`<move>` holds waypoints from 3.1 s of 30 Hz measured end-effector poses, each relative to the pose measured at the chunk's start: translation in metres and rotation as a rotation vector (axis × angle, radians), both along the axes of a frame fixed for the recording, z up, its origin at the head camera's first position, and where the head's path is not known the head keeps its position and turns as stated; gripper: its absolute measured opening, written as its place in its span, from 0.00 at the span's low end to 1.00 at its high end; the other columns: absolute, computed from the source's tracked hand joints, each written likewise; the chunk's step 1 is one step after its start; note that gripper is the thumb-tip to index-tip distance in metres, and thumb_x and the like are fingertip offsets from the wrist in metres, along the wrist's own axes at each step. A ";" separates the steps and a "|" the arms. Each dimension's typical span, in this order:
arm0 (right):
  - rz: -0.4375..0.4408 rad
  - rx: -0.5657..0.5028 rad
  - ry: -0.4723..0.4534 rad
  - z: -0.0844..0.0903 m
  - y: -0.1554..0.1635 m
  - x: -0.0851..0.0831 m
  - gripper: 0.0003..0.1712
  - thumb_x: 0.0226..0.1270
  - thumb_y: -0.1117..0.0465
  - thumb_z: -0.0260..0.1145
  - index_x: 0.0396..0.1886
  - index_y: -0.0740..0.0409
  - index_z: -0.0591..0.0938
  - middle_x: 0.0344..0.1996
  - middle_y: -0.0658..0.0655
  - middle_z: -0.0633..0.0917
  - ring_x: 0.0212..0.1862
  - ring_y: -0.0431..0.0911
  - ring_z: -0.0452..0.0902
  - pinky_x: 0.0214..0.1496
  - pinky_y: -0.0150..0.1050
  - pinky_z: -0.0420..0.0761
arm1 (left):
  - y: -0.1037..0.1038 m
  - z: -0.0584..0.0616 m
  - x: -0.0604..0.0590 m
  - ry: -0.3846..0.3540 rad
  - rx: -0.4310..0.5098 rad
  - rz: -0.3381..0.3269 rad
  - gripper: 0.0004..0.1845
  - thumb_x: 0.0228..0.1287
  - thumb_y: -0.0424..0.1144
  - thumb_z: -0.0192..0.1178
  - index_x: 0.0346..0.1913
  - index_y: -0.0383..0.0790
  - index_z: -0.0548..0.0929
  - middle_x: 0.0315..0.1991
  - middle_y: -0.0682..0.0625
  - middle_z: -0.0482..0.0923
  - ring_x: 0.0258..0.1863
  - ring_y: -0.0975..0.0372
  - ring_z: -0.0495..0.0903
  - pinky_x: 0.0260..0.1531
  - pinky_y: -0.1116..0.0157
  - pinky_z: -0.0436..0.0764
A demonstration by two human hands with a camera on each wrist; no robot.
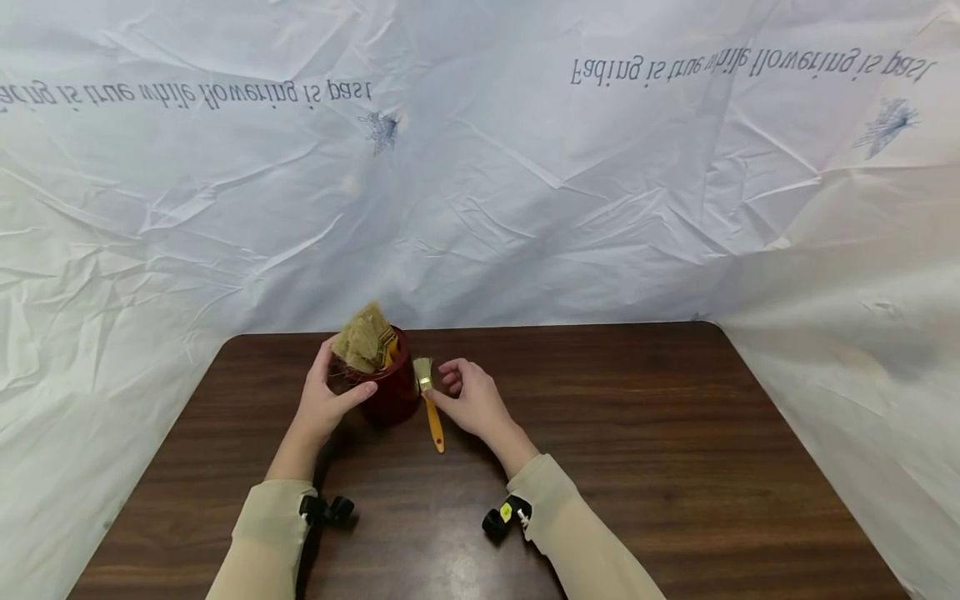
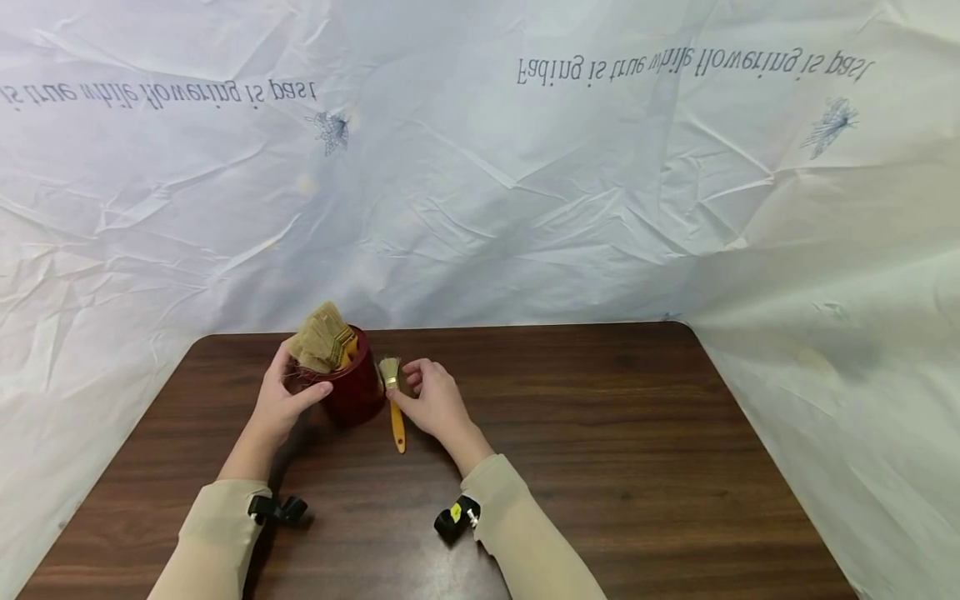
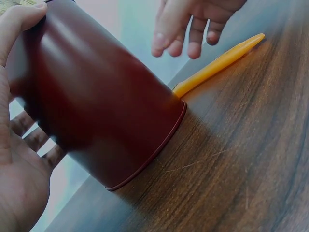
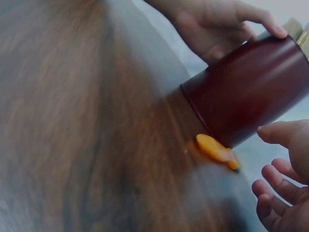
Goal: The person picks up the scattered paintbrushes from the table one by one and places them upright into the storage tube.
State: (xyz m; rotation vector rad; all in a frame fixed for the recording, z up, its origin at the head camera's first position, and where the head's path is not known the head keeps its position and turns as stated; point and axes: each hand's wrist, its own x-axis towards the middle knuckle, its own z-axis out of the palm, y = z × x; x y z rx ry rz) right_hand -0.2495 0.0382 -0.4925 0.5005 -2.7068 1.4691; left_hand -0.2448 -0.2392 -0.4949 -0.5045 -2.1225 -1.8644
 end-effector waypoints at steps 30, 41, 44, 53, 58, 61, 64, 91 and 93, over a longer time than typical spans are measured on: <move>-0.010 0.094 -0.075 -0.013 0.050 -0.011 0.27 0.70 0.62 0.80 0.66 0.63 0.85 0.46 0.53 0.86 0.47 0.46 0.83 0.52 0.46 0.86 | 0.000 0.000 0.000 -0.004 -0.006 0.004 0.44 0.65 0.24 0.71 0.82 0.48 0.69 0.69 0.53 0.74 0.66 0.59 0.74 0.59 0.71 0.76; -0.021 0.100 -0.043 -0.016 0.064 -0.010 0.25 0.68 0.60 0.82 0.62 0.61 0.87 0.45 0.53 0.86 0.43 0.44 0.82 0.47 0.43 0.85 | 0.001 -0.001 0.000 -0.006 -0.008 0.010 0.44 0.64 0.24 0.71 0.82 0.48 0.69 0.67 0.53 0.75 0.65 0.59 0.74 0.59 0.71 0.76; -0.026 0.109 -0.042 -0.017 0.063 -0.009 0.25 0.69 0.61 0.82 0.63 0.61 0.87 0.45 0.53 0.85 0.42 0.44 0.80 0.47 0.43 0.84 | 0.001 -0.001 0.000 -0.001 -0.007 0.010 0.44 0.64 0.24 0.71 0.81 0.48 0.69 0.67 0.53 0.75 0.64 0.59 0.74 0.58 0.71 0.76; -0.031 0.161 -0.007 -0.013 0.060 -0.005 0.20 0.72 0.64 0.77 0.61 0.62 0.87 0.43 0.53 0.86 0.42 0.44 0.81 0.48 0.44 0.84 | 0.000 -0.002 0.000 0.010 -0.025 0.011 0.44 0.65 0.25 0.70 0.82 0.48 0.68 0.68 0.53 0.74 0.64 0.60 0.75 0.57 0.72 0.77; -0.031 0.164 -0.027 -0.011 0.062 -0.005 0.18 0.74 0.65 0.75 0.61 0.62 0.88 0.44 0.53 0.86 0.44 0.45 0.80 0.49 0.44 0.84 | 0.000 -0.003 0.000 0.009 -0.028 0.010 0.44 0.65 0.25 0.70 0.82 0.48 0.68 0.67 0.53 0.74 0.64 0.59 0.75 0.57 0.72 0.77; -0.030 0.134 -0.033 -0.010 0.064 -0.006 0.17 0.75 0.65 0.74 0.60 0.61 0.89 0.45 0.53 0.85 0.43 0.45 0.79 0.48 0.45 0.83 | -0.001 -0.003 0.000 0.009 -0.028 0.011 0.44 0.65 0.25 0.70 0.82 0.49 0.68 0.67 0.53 0.74 0.64 0.59 0.75 0.57 0.72 0.77; -0.029 0.077 -0.022 -0.009 0.067 -0.007 0.16 0.74 0.65 0.75 0.59 0.58 0.88 0.45 0.53 0.85 0.43 0.45 0.79 0.47 0.44 0.82 | -0.001 -0.003 0.000 0.010 -0.030 0.011 0.44 0.65 0.25 0.70 0.82 0.48 0.68 0.67 0.53 0.74 0.64 0.60 0.75 0.57 0.72 0.77; 0.097 -0.353 0.256 0.094 0.019 -0.010 0.21 0.75 0.63 0.75 0.63 0.62 0.81 0.50 0.57 0.88 0.51 0.48 0.87 0.50 0.39 0.87 | 0.000 -0.001 0.000 0.005 -0.014 0.011 0.44 0.64 0.24 0.71 0.81 0.47 0.69 0.66 0.54 0.75 0.63 0.60 0.76 0.56 0.72 0.78; 0.124 -0.373 0.291 0.105 0.009 -0.010 0.21 0.75 0.64 0.75 0.63 0.63 0.81 0.50 0.58 0.88 0.51 0.48 0.87 0.50 0.39 0.88 | 0.001 -0.001 0.000 0.008 -0.006 0.006 0.44 0.64 0.24 0.71 0.81 0.47 0.69 0.66 0.53 0.75 0.63 0.60 0.77 0.56 0.72 0.79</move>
